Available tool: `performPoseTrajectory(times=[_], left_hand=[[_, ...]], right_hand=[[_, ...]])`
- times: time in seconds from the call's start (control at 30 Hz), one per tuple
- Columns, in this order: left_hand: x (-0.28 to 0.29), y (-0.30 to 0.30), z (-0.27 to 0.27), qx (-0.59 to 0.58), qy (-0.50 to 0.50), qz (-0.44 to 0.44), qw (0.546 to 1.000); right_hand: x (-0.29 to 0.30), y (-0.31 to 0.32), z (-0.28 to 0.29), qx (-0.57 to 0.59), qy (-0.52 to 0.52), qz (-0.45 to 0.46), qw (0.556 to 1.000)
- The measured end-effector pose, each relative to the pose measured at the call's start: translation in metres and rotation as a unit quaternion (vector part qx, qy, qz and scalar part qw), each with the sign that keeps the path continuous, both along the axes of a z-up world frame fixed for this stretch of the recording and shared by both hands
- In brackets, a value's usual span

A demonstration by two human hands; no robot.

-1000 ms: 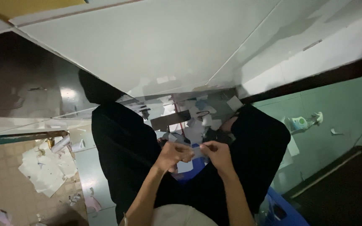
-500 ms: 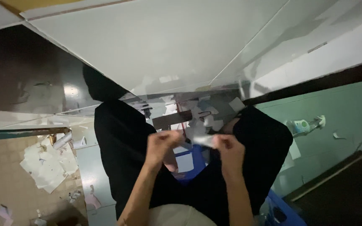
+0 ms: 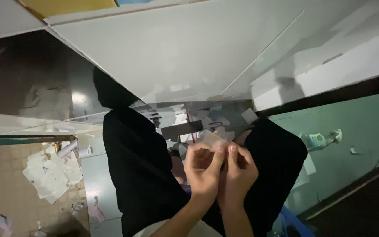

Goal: Applying colored vinyl squares to a tiled wall to create a decorative pattern, including peeling backings and trimming with scissors.

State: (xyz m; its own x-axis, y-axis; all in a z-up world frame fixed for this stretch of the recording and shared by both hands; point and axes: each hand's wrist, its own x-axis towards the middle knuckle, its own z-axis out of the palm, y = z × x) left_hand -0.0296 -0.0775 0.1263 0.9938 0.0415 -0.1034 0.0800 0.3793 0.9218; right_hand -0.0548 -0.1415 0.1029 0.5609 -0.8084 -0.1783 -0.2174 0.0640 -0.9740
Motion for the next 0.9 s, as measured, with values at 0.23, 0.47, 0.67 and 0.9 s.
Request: performPoseTrajectory(times=[0.23, 0.47, 0.67, 0.9], left_hand=[[0.0, 0.003, 0.014, -0.08, -0.098, 0.009, 0.992], [0.015, 0.032, 0.034, 0.091, -0.047, -0.032, 0.994], [0.024, 0.043, 0.039, 0.095, 0.005, -0.095, 0.991], [0.03, 0.059, 0.054, 0.127, -0.032, -0.2, 0.971]], right_hand=[[-0.004, 0.016, 0.023, 0.142, -0.04, -0.051, 0.988], [0.003, 0.022, 0.058, 0.325, -0.08, -0.018, 0.942], [-0.013, 0.016, 0.032, 0.3, -0.116, -0.017, 0.947], [-0.023, -0.032, 0.029, 0.117, -0.082, 0.037, 0.989]])
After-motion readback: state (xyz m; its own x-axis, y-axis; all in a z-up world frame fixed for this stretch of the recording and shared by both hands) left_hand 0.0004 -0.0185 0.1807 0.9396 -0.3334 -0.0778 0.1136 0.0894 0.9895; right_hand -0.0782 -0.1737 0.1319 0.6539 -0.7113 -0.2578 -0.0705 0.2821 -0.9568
